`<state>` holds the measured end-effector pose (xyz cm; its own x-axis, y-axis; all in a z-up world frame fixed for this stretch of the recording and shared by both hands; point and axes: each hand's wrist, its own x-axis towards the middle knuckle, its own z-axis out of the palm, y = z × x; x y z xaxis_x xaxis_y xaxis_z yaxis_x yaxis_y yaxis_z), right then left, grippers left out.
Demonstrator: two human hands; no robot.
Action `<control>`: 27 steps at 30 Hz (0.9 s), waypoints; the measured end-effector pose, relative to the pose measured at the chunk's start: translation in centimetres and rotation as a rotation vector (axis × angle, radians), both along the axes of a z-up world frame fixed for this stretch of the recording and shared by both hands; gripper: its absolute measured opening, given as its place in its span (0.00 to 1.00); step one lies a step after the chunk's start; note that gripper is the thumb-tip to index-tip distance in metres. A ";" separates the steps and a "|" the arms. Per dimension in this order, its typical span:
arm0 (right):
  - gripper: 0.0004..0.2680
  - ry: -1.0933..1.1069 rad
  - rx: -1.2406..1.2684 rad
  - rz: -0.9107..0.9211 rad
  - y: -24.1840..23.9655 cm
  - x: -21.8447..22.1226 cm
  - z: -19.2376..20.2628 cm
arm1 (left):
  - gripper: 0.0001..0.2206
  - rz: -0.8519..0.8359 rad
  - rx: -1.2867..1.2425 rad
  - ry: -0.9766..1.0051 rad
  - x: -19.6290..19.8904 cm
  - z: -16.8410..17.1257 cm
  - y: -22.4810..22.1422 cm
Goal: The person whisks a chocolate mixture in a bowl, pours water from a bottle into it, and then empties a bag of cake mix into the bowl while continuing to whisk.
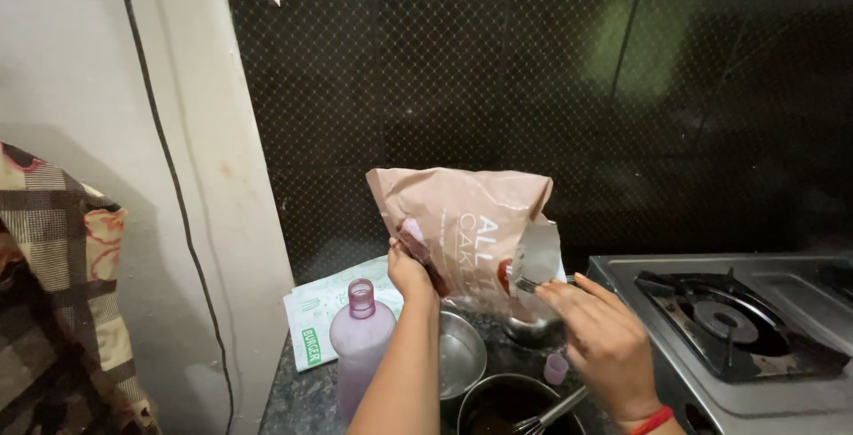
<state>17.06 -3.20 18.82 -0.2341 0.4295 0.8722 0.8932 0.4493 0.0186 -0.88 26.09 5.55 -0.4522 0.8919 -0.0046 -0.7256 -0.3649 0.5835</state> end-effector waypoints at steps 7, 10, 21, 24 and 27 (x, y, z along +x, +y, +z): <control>0.17 -0.051 0.013 0.045 0.2 0.4 -0.5 | 0.20 -0.061 -0.150 -0.014 0.2 -0.3 -0.6; 0.13 0.178 0.013 -0.018 1.0 0.1 -0.2 | 0.21 -0.003 -0.200 0.097 0.7 0.9 -2.1; 0.10 0.620 -0.367 0.115 4.2 0.0 0.7 | 0.25 0.095 -0.658 0.659 1.1 8.9 -10.0; 0.10 0.541 -0.593 0.050 3.7 -0.3 1.0 | 0.24 0.089 -0.629 0.631 0.9 9.5 -10.3; 0.10 0.767 -0.448 0.079 4.4 0.8 0.4 | 0.24 0.104 -0.581 0.624 0.5 9.0 -9.9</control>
<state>17.84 1.18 19.20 0.3021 0.7751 0.5549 0.5536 0.3312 -0.7641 -0.34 16.23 14.58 -0.6035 0.7788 -0.1711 -0.1890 0.0688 0.9796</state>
